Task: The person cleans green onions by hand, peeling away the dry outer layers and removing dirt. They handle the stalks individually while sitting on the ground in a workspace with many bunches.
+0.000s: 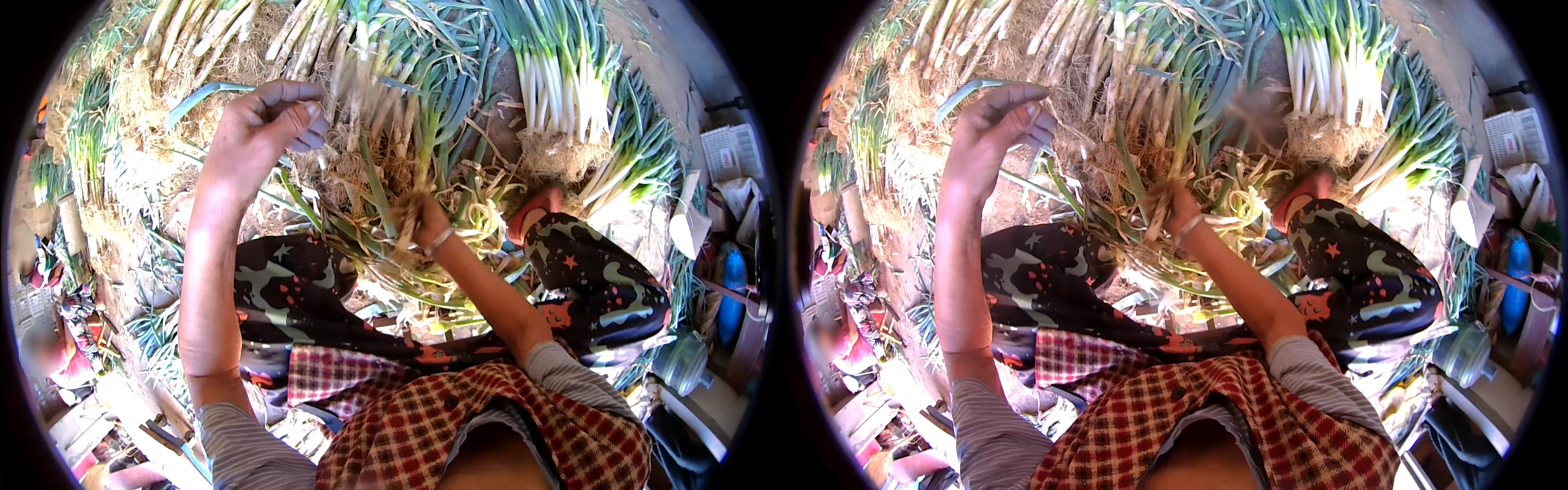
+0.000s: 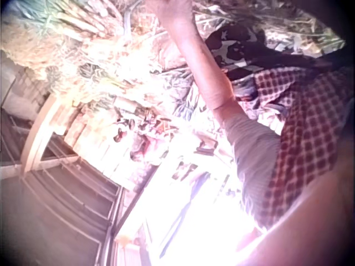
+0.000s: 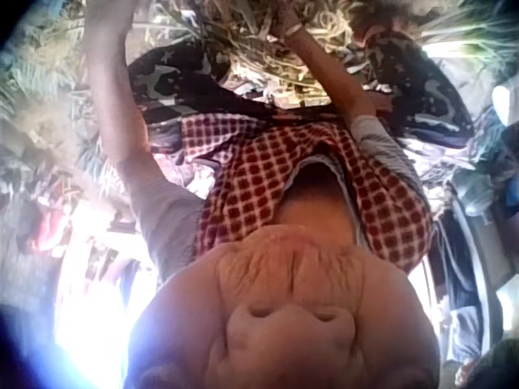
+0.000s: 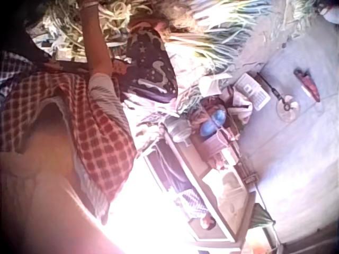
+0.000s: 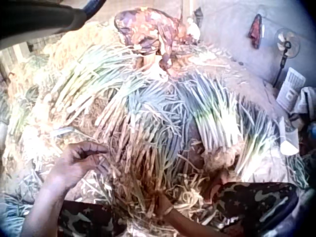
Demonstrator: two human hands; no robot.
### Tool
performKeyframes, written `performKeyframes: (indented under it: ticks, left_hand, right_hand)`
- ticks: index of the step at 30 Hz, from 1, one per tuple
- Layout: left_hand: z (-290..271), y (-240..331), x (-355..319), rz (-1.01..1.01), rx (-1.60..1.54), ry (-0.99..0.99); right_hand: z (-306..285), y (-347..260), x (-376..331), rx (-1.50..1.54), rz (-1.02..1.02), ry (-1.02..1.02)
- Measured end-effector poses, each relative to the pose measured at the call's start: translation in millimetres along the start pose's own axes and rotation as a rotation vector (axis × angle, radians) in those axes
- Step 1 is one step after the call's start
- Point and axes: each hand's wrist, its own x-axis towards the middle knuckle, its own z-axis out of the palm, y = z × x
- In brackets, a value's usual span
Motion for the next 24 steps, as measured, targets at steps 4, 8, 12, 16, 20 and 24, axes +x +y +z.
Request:
performKeyframes:
  ticks: [4,8,12,16,20,24]
  left_hand:
    - [-2,-12,8,-0.051,-0.168,0.048]
    - [2,-18,18,-0.14,-0.263,0.135]
    - [10,-14,17,-0.094,-0.366,0.103]
    - [10,-13,7,-0.032,-0.247,0.028]
    - [14,-8,-5,-0.009,-0.059,-0.016]
    - [8,-13,-8,-0.034,0.009,-0.081]
  right_hand:
    - [66,-26,-65,-0.24,-0.345,0.136]
    - [116,12,-151,-0.523,-0.556,0.015]
    - [102,36,-168,-0.645,-0.561,-0.172]
    - [99,49,-176,-0.824,-0.604,-0.226]
    - [91,51,-176,-0.953,-0.665,-0.263]
    - [91,45,-172,-0.929,-0.716,-0.337]
